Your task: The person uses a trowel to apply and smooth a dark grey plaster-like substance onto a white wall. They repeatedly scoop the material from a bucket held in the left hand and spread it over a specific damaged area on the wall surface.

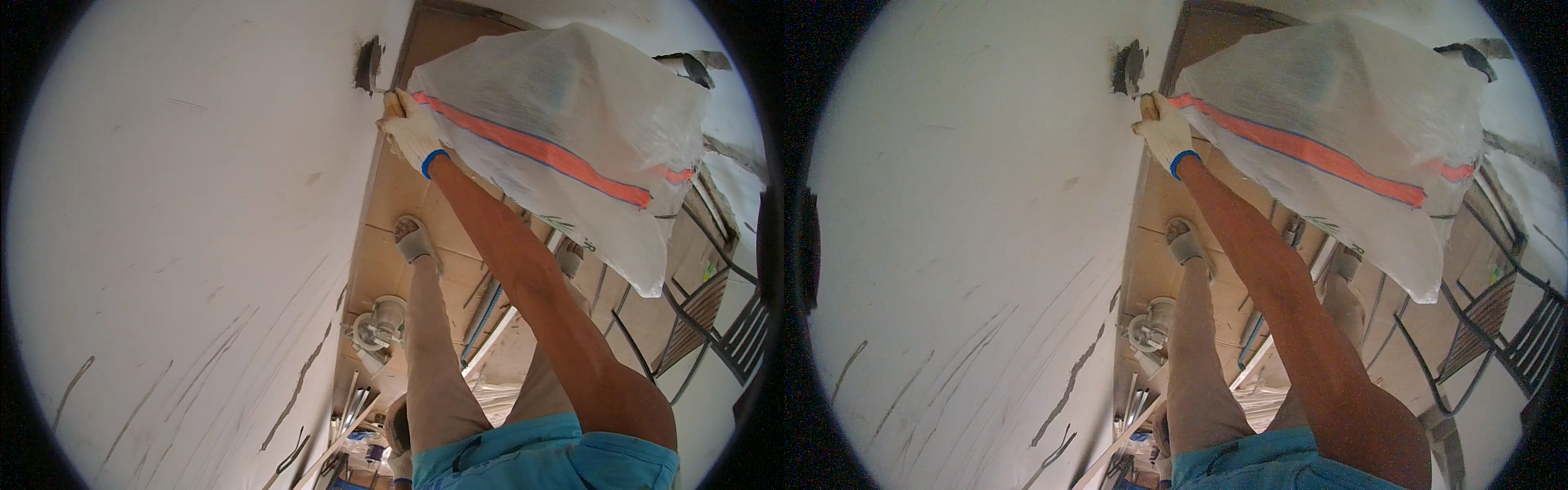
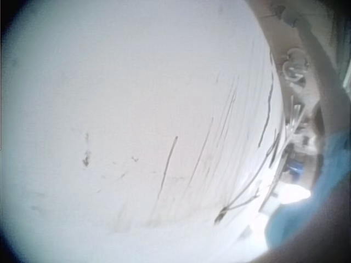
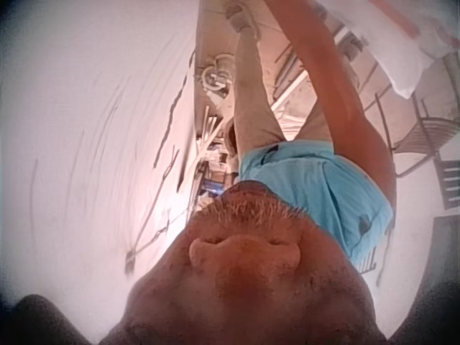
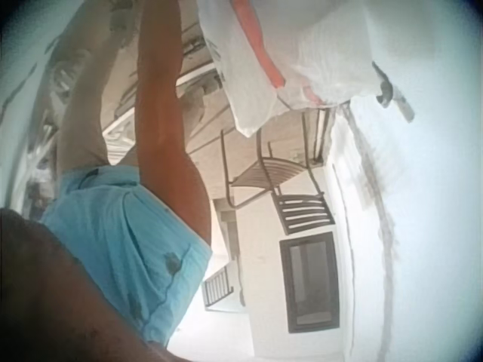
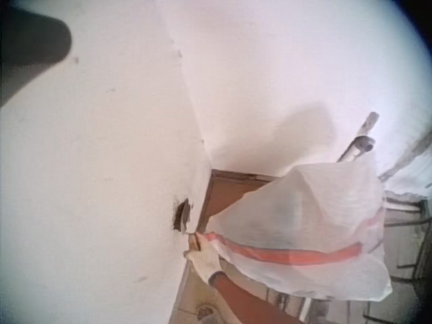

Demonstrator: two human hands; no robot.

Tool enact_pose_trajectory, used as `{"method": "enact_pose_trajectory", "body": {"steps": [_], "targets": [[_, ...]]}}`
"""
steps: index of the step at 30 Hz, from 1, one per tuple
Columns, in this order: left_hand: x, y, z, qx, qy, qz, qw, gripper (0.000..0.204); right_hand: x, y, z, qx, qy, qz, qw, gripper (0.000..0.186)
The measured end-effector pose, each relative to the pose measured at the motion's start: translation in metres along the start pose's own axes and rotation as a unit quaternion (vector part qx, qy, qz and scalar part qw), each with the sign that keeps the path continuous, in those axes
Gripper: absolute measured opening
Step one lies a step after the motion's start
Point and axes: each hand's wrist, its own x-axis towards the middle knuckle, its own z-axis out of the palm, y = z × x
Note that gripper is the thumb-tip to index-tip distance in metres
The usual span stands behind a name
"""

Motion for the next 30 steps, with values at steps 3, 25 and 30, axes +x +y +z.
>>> {"method": "enact_pose_trajectory", "body": {"steps": [3,25,30], "targets": [[0.006,0.000,-0.006,0.013,0.002,0.008,1.000,0.032,-0.017,-0.010,0.010,0.014,-0.008,-0.028,0.999,0.088],[-0.020,0.052,0.040,-0.043,0.010,0.150,0.988,0.051,-0.349,-0.126,-0.257,-0.102,-0.223,0.156,0.957,0.054],[-0.024,0.047,0.031,-0.114,0.004,0.150,0.982,0.054,-0.370,-0.127,-0.329,-0.188,-0.174,0.042,0.966,0.053]]}}
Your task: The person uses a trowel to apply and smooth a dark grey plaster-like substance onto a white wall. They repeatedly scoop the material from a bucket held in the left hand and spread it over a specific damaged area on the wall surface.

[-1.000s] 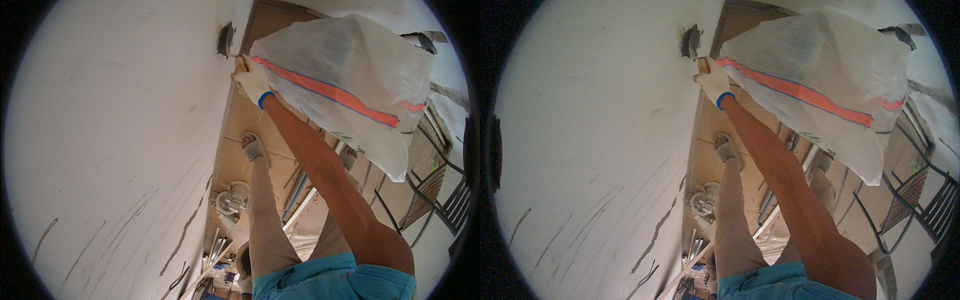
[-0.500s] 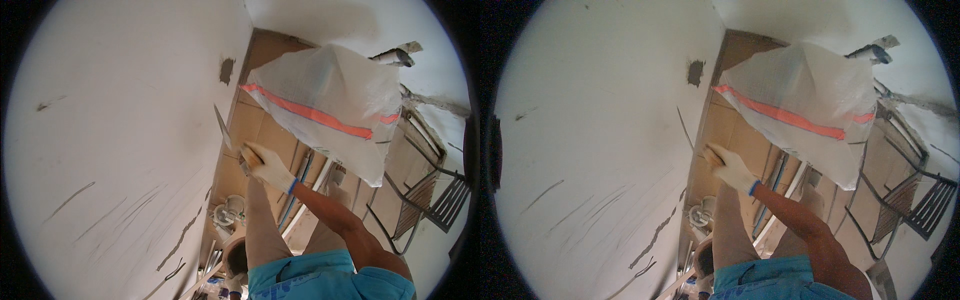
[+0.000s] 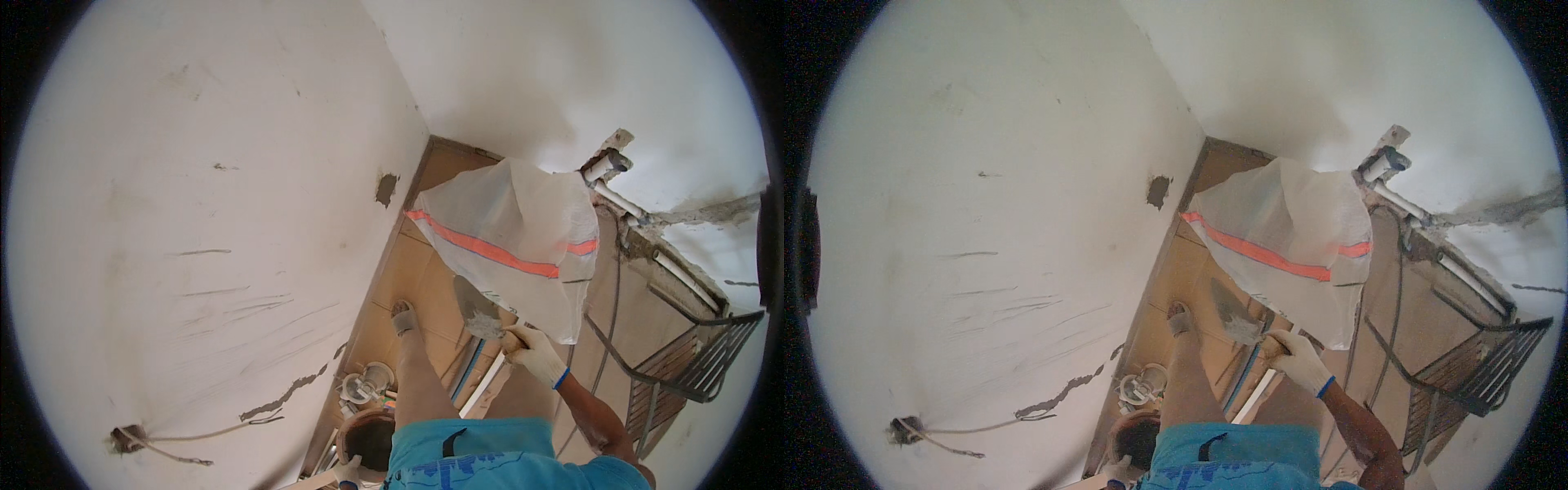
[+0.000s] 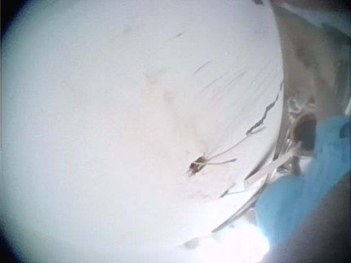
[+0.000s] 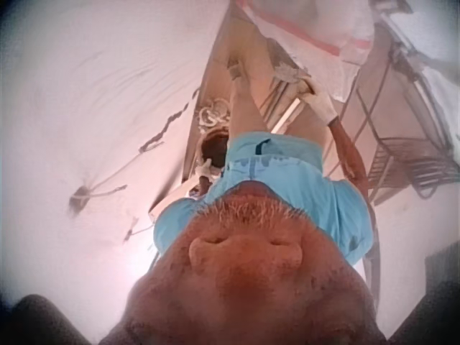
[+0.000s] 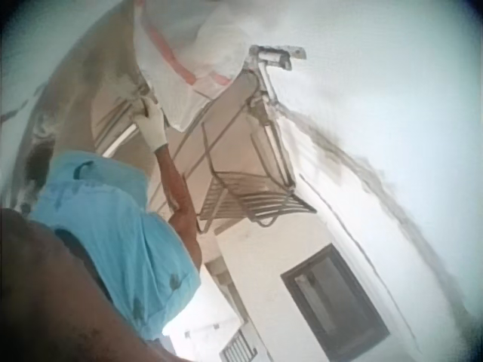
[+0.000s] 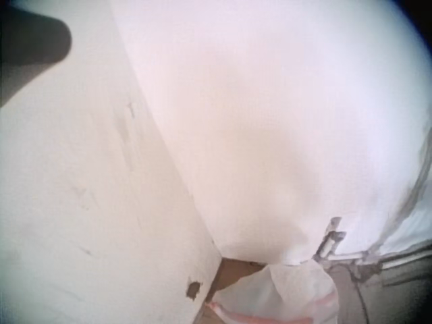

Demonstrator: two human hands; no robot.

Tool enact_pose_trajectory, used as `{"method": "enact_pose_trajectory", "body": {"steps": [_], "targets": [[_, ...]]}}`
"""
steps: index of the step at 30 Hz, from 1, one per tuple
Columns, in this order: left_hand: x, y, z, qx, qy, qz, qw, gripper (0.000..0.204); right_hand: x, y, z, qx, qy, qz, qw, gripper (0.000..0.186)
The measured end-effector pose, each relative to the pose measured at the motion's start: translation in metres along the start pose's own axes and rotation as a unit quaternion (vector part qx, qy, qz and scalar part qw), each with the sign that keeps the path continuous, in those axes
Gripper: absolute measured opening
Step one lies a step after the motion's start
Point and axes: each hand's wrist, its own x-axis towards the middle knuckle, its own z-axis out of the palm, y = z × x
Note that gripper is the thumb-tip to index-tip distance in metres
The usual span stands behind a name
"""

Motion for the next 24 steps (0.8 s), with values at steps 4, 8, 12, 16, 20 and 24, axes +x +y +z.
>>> {"method": "enact_pose_trajectory", "body": {"steps": [4,8,12,16,20,24], "targets": [[-0.003,0.015,0.004,0.255,0.023,0.071,0.964,0.061,-0.030,0.008,-0.027,-0.005,0.061,0.011,0.998,0.056],[-0.038,0.057,0.049,0.266,0.035,0.163,0.950,0.028,-0.059,0.017,-0.057,-0.024,0.135,-0.003,0.991,0.052],[-0.035,0.088,0.058,0.234,0.064,0.166,0.956,0.042,-0.085,0.016,-0.080,-0.063,0.142,-0.030,0.987,0.046],[-0.014,0.128,0.082,0.122,-0.002,0.214,0.969,0.039,-0.116,-0.002,-0.080,0.001,0.182,-0.035,0.983,0.040],[-0.004,0.192,0.138,0.166,-0.048,0.284,0.943,0.034,-0.131,0.000,-0.065,0.011,0.221,0.001,0.975,0.037],[-0.032,0.250,0.172,0.099,-0.104,0.299,0.943,0.040,-0.125,-0.013,-0.041,0.060,0.209,0.040,0.975,0.039]]}}
